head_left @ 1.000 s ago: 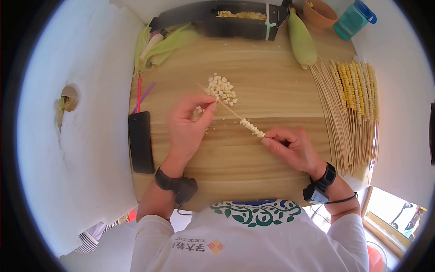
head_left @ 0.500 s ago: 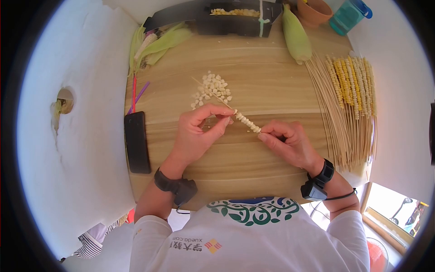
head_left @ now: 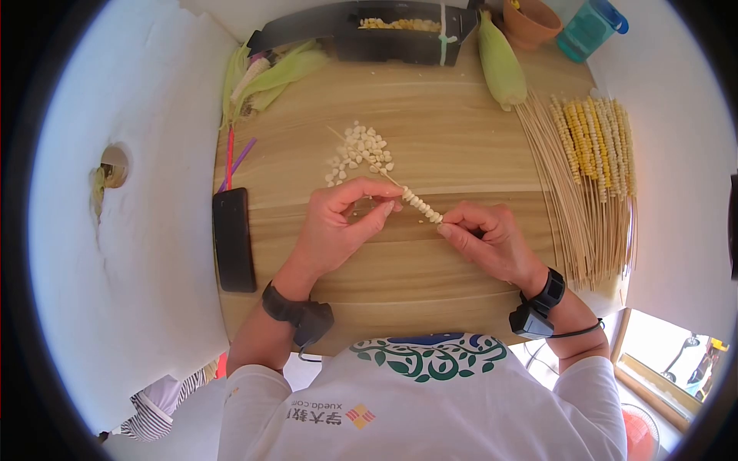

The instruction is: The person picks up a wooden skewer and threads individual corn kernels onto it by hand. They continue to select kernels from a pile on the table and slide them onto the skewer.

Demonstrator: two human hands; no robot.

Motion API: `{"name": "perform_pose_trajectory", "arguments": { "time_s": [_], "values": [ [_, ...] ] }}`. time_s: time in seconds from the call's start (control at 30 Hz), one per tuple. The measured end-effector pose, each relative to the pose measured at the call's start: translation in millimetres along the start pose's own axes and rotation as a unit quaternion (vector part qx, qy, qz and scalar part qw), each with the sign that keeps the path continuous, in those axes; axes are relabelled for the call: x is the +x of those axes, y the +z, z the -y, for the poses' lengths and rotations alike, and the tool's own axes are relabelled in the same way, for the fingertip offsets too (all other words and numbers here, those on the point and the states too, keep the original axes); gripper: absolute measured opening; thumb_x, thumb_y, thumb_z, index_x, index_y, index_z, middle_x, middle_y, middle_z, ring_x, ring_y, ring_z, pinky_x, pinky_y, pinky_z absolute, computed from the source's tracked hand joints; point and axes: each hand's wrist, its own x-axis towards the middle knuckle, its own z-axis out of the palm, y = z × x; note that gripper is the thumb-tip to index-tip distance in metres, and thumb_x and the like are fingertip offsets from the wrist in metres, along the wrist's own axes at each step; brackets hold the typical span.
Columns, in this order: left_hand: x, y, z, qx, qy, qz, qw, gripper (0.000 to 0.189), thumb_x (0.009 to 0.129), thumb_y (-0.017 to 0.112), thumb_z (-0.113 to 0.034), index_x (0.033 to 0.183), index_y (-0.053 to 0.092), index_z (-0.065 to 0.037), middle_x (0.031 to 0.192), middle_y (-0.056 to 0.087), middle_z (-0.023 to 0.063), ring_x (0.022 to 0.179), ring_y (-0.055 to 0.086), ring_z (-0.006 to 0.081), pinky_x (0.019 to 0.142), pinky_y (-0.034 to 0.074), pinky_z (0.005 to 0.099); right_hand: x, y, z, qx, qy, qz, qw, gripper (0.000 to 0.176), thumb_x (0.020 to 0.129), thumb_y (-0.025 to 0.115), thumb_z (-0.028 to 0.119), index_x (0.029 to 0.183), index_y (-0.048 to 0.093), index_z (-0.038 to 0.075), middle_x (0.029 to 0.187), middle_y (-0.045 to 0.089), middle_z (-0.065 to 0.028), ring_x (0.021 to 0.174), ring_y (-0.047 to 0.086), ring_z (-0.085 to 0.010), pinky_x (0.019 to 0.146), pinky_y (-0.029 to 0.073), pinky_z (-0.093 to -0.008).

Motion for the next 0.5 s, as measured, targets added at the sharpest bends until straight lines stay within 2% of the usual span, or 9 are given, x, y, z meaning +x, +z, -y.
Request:
{"name": "perform_pose_trajectory", "arguments": {
  "time_s": [0.27,0.33,0.37,0.43,0.47,0.5],
  "values": [
    [0.3,3.7,-5.1,0.040,-0.008,-0.021,0.999,0.021,0.087,0.062,0.005,0.107,0.065,0.004,0.104,0.068,0.0093,0.092,0.065,0.0149,0.086,0.050,0.0276,-0.6,0.3,-3.8,-0.026,-0.004,-0.015,1.000,0.014,0.096,0.060,0.014,0.090,0.061,0.001,0.063,0.042,0.0084,0.059,0.034,-0.0012,0.050,0.028,-0.0211],
    [2.1,4.7,-6.4,0.110,0.043,-0.092,0.989,0.019,0.086,0.063,0.004,0.104,0.066,0.002,0.098,0.068,0.0055,0.086,0.062,0.0108,0.082,0.049,0.0252,-1.4,1.8,-2.5,0.044,0.030,-0.022,0.998,0.014,0.096,0.060,0.015,0.089,0.062,0.002,0.064,0.043,0.0099,0.059,0.034,-0.0001,0.050,0.028,-0.0198],
    [2.9,2.5,-5.2,0.112,0.057,-0.093,0.988,0.019,0.086,0.063,0.004,0.104,0.066,0.002,0.098,0.068,0.0055,0.086,0.062,0.0108,0.082,0.049,0.0252,-1.4,1.9,-4.5,0.035,0.018,-0.026,0.999,0.014,0.096,0.060,0.015,0.089,0.062,0.002,0.064,0.043,0.0099,0.059,0.034,-0.0001,0.050,0.028,-0.0198],
    [2.7,-7.2,-4.6,0.134,0.039,-0.184,0.973,0.017,0.085,0.065,0.003,0.101,0.068,0.000,0.091,0.067,0.0019,0.078,0.057,0.0079,0.075,0.047,0.0241,-1.5,1.6,-8.8,0.043,0.012,-0.026,0.999,0.015,0.096,0.060,0.015,0.089,0.062,0.002,0.066,0.044,0.0110,0.060,0.035,0.0010,0.050,0.028,-0.0189],
    [1.8,-11.8,-8.1,0.133,0.053,-0.185,0.972,0.017,0.085,0.065,0.003,0.101,0.068,0.000,0.091,0.067,0.0019,0.078,0.057,0.0079,0.075,0.047,0.0241,-2.1,2.9,-7.4,0.033,0.001,-0.031,0.999,0.015,0.096,0.060,0.015,0.089,0.062,0.002,0.066,0.044,0.0110,0.060,0.035,0.0010,0.050,0.028,-0.0189],
    [1.7,-15.9,-12.9,0.146,0.028,-0.198,0.969,0.015,0.085,0.066,0.001,0.100,0.068,0.000,0.087,0.066,0.0013,0.075,0.055,0.0072,0.071,0.047,0.0242,-2.2,3.4,-5.7,0.045,0.009,-0.027,0.999,0.014,0.096,0.060,0.015,0.089,0.062,0.002,0.066,0.044,0.0112,0.060,0.035,0.0011,0.050,0.028,-0.0187]
  ]
}}
